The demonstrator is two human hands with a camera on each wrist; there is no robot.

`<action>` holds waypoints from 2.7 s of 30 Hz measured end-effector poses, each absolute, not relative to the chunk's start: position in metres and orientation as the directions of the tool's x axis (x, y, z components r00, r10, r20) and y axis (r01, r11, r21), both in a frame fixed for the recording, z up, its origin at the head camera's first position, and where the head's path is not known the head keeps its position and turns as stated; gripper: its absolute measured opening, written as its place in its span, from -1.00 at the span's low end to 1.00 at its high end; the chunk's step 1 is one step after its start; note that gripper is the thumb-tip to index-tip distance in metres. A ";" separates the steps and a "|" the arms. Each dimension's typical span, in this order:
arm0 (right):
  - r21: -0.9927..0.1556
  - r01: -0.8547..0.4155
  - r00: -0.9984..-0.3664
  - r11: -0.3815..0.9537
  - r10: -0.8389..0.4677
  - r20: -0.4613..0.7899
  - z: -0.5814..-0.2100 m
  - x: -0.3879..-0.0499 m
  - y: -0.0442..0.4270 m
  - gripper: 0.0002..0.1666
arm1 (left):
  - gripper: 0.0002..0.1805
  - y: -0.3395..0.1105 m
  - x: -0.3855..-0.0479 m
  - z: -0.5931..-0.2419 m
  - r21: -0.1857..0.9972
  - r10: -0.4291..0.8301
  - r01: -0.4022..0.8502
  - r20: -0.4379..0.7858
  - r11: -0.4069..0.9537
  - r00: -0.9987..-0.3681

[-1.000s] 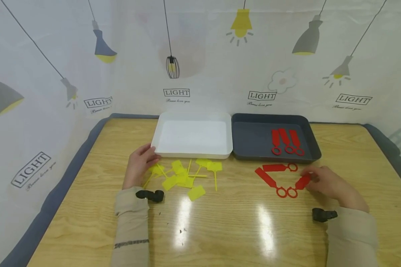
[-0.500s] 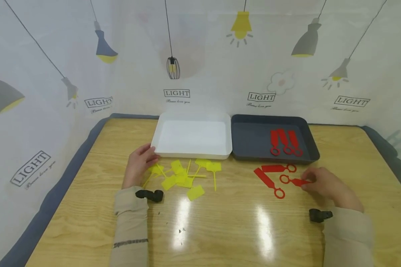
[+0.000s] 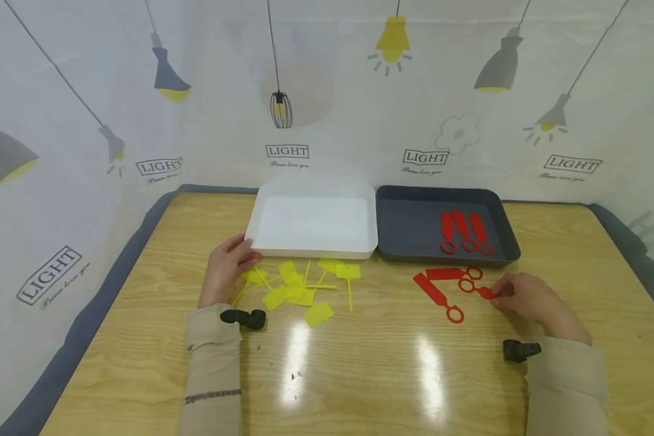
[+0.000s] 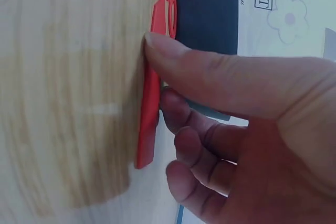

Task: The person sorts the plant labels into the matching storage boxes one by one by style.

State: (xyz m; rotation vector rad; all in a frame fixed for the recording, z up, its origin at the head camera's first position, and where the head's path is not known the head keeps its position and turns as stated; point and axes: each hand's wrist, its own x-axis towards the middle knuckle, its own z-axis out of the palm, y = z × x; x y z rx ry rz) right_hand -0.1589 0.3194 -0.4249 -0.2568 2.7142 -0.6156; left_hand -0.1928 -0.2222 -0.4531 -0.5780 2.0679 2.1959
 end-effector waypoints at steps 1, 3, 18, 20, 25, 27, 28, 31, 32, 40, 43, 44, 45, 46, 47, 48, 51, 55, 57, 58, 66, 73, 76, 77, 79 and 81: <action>-0.444 -0.091 -0.925 0.892 -0.241 -0.294 -0.424 -0.159 0.319 -0.72 | -0.35 -0.222 -0.192 -0.453 0.949 -0.201 -0.299 -0.313 -0.098 -0.928; -0.441 -0.078 -0.924 0.894 -0.231 -0.304 -0.423 -0.159 0.318 -0.68 | -0.35 -0.222 -0.191 -0.451 0.950 -0.198 -0.296 -0.311 -0.104 -0.929; -0.411 -0.086 -0.930 0.908 -0.220 -0.293 -0.415 -0.158 0.312 -0.66 | -0.37 -0.222 -0.189 -0.447 0.946 -0.199 -0.307 -0.322 -0.105 -0.925; -0.421 -0.073 -0.929 0.904 -0.215 -0.302 -0.416 -0.158 0.312 -0.66 | -0.37 -0.222 -0.189 -0.447 0.947 -0.200 -0.304 -0.319 -0.106 -0.926; -0.448 -0.051 -0.928 0.892 -0.208 -0.309 -0.418 -0.157 0.313 -0.66 | -0.38 -0.221 -0.189 -0.446 0.949 -0.200 -0.297 -0.312 -0.106 -0.929; -0.450 -0.055 -0.929 0.891 -0.212 -0.305 -0.419 -0.158 0.314 -0.66 | -0.37 -0.222 -0.189 -0.446 0.949 -0.193 -0.298 -0.314 -0.105 -0.930; -0.451 -0.053 -0.928 0.891 -0.212 -0.308 -0.420 -0.158 0.315 -0.67 | -0.37 -0.222 -0.189 -0.445 0.949 -0.190 -0.297 -0.313 -0.106 -0.931; -0.456 -0.050 -0.926 0.889 -0.213 -0.312 -0.421 -0.159 0.316 -0.69 | -0.37 -0.221 -0.189 -0.445 0.947 -0.189 -0.302 -0.317 -0.106 -0.929; -0.458 -0.049 -0.926 0.888 -0.212 -0.312 -0.421 -0.159 0.316 -0.70 | -0.37 -0.221 -0.189 -0.445 0.947 -0.191 -0.302 -0.318 -0.107 -0.929; -0.464 -0.081 -0.924 0.882 -0.240 -0.296 -0.422 -0.160 0.317 -0.78 | -0.40 -0.222 -0.189 -0.446 0.948 -0.200 -0.298 -0.315 -0.111 -0.928; -0.467 -0.079 -0.921 0.881 -0.244 -0.305 -0.423 -0.160 0.316 -0.78 | -0.41 -0.222 -0.188 -0.446 0.947 -0.199 -0.303 -0.320 -0.110 -0.926; -0.468 -0.078 -0.920 0.880 -0.245 -0.306 -0.423 -0.160 0.316 -0.78 | -0.41 -0.222 -0.189 -0.446 0.946 -0.200 -0.305 -0.322 -0.112 -0.926; -0.469 -0.079 -0.920 0.879 -0.246 -0.304 -0.423 -0.160 0.316 -0.78 | -0.41 -0.222 -0.189 -0.447 0.945 -0.202 -0.308 -0.325 -0.111 -0.924; -0.472 -0.082 -0.921 0.878 -0.247 -0.300 -0.423 -0.160 0.316 -0.78 | -0.40 -0.222 -0.189 -0.447 0.944 -0.204 -0.311 -0.328 -0.111 -0.922; -0.473 -0.086 -0.922 0.877 -0.249 -0.295 -0.423 -0.160 0.316 -0.78 | -0.40 -0.222 -0.189 -0.447 0.943 -0.206 -0.314 -0.330 -0.110 -0.921; -0.473 -0.089 -0.923 0.876 -0.252 -0.291 -0.423 -0.160 0.317 -0.78 | -0.39 -0.222 -0.189 -0.448 0.943 -0.207 -0.316 -0.332 -0.108 -0.920; -0.481 -0.104 -0.925 0.870 -0.263 -0.274 -0.422 -0.159 0.318 -0.78 | -0.39 -0.222 -0.189 -0.448 0.942 -0.213 -0.317 -0.334 -0.107 -0.918; -0.494 -0.110 -0.922 0.862 -0.275 -0.274 -0.418 -0.159 0.319 -0.78 | -0.38 -0.222 -0.190 -0.449 0.946 -0.209 -0.306 -0.323 -0.109 -0.923; -0.501 -0.110 -0.919 0.859 -0.280 -0.279 -0.416 -0.159 0.319 -0.79 | -0.39 -0.221 -0.190 -0.448 0.947 -0.208 -0.300 -0.318 -0.113 -0.925; -0.505 -0.109 -0.917 0.856 -0.283 -0.282 -0.415 -0.159 0.319 -0.79 | -0.39 -0.221 -0.190 -0.448 0.947 -0.207 -0.300 -0.318 -0.113 -0.925; -0.526 -0.132 -0.918 0.840 -0.304 -0.256 -0.405 -0.158 0.316 -0.84 | -0.37 -0.222 -0.190 -0.447 0.948 -0.207 -0.296 -0.315 -0.115 -0.926; -0.529 -0.122 -0.942 0.840 -0.266 -0.205 -0.392 -0.154 0.313 -0.81 | -0.37 -0.223 -0.192 -0.449 0.951 -0.200 -0.287 -0.305 -0.117 -0.931; -0.522 -0.096 -0.950 0.847 -0.235 -0.205 -0.388 -0.153 0.312 -0.67 | -0.37 -0.223 -0.193 -0.449 0.951 -0.200 -0.288 -0.306 -0.114 -0.931; -0.522 -0.087 -0.954 0.848 -0.222 -0.202 -0.386 -0.153 0.311 -0.62 | -0.37 -0.223 -0.193 -0.449 0.951 -0.198 -0.288 -0.305 -0.113 -0.931; -0.515 -0.073 -0.963 0.854 -0.194 -0.185 -0.385 -0.153 0.311 -0.55 | -0.37 -0.223 -0.193 -0.450 0.950 -0.200 -0.291 -0.308 -0.113 -0.930; -0.506 -0.063 -0.974 0.860 -0.164 -0.157 -0.385 -0.152 0.310 -0.52 | -0.39 -0.223 -0.193 -0.450 0.950 -0.203 -0.291 -0.309 -0.113 -0.929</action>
